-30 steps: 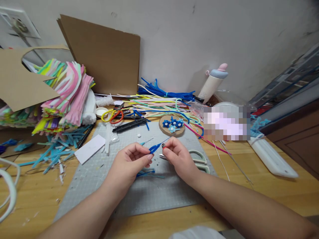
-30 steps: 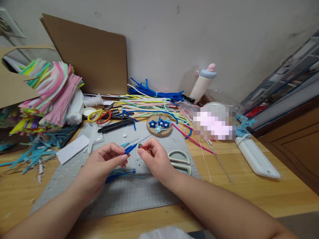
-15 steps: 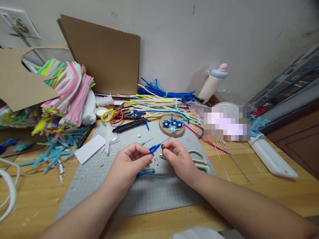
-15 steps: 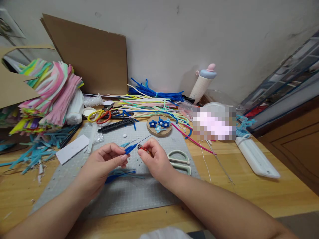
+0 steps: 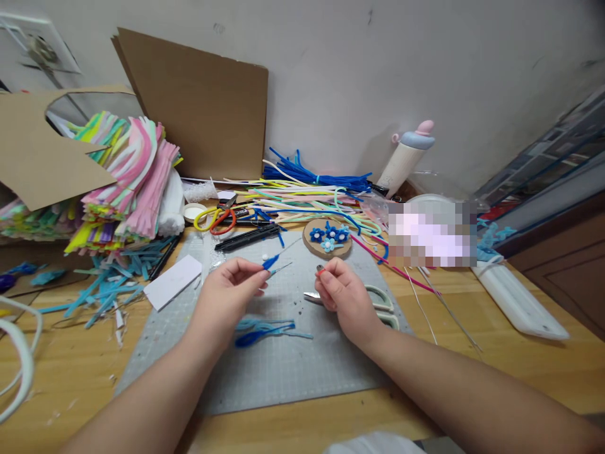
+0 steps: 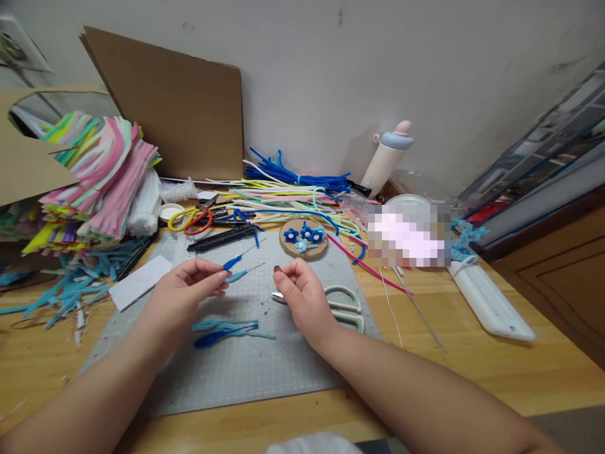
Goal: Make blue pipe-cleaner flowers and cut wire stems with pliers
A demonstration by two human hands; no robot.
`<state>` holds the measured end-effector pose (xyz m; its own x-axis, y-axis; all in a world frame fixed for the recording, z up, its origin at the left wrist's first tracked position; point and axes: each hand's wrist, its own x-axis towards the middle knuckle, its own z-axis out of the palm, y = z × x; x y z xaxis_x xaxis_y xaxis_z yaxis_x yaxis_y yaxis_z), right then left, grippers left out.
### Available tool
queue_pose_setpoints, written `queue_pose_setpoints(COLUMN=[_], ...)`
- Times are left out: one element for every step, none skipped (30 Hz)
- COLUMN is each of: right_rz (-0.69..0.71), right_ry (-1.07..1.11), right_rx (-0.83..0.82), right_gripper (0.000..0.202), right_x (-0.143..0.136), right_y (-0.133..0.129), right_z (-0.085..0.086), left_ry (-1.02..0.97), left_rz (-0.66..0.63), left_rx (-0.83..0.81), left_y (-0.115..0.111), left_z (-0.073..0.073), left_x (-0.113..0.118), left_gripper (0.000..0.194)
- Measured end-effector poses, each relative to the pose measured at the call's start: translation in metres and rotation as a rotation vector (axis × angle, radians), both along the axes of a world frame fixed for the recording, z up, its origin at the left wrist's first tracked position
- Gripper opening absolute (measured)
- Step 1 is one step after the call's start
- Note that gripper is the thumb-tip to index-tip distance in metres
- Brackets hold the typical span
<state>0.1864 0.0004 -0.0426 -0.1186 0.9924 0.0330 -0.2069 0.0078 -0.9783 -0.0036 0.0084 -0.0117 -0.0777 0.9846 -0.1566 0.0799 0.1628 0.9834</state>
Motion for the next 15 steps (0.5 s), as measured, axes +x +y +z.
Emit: queue_pose_setpoints(right_rz=[-0.004,-0.004,-0.002,0.000,0.002,0.003,0.003,0.003,0.003,0.004,0.005,0.004,0.005,0.005,0.005], right_ry=[0.006,0.012,0.017,0.021,0.022,0.023,0.023,0.023,0.024,0.024,0.023,0.023,0.023,0.024,0.025], right_rx=[0.000,0.002,0.004,0.008,0.011,0.013,0.014,0.014,0.014,0.013,0.013,0.012,0.011,0.011,0.010], right_gripper=[0.030,0.030,0.029,0.029,0.029,0.029,0.028,0.028,0.028,0.028,0.028,0.028,0.028,0.029,0.029], right_x=[0.001,0.002,0.003,0.003,0.004,0.004,0.005,0.005,0.005,0.005,0.005,0.005,0.005,0.004,0.004], right_y=[0.000,0.001,0.001,0.001,0.001,0.000,0.000,0.000,-0.001,-0.001,-0.001,-0.001,0.000,0.000,0.000], right_z=[0.000,0.000,0.000,0.000,0.000,0.000,0.000,0.000,0.000,0.000,0.000,0.000,0.001,0.001,0.001], left_ry=[0.112,0.248,0.377,0.495,0.593,0.665,0.719,0.761,0.797,0.828,0.855,0.879,0.898,0.916,0.934], left_rz=[0.015,0.021,0.017,0.012,0.003,-0.009,-0.023,-0.041,-0.065,-0.092,-0.118,-0.137,-0.151,-0.158,-0.165], left_rx=[0.025,0.052,0.073,0.092,0.107,0.118,0.130,0.146,0.166,0.191,0.223,0.261,0.299,0.328,0.339], left_y=[0.005,0.009,0.013,0.015,0.017,0.018,0.019,0.019,0.020,0.020,0.021,0.021,0.021,0.020,0.019], left_z=[-0.002,-0.005,-0.007,-0.010,-0.012,-0.015,-0.018,-0.021,-0.023,-0.025,-0.025,-0.024,-0.021,-0.017,-0.012], left_x=[-0.005,-0.010,-0.014,-0.017,-0.019,-0.020,-0.021,-0.020,-0.020,-0.019,-0.019,-0.019,-0.020,-0.021,-0.023], left_gripper=[0.025,0.024,0.022,0.019,0.017,0.015,0.014,0.013,0.013,0.013,0.014,0.014,0.016,0.017,0.017])
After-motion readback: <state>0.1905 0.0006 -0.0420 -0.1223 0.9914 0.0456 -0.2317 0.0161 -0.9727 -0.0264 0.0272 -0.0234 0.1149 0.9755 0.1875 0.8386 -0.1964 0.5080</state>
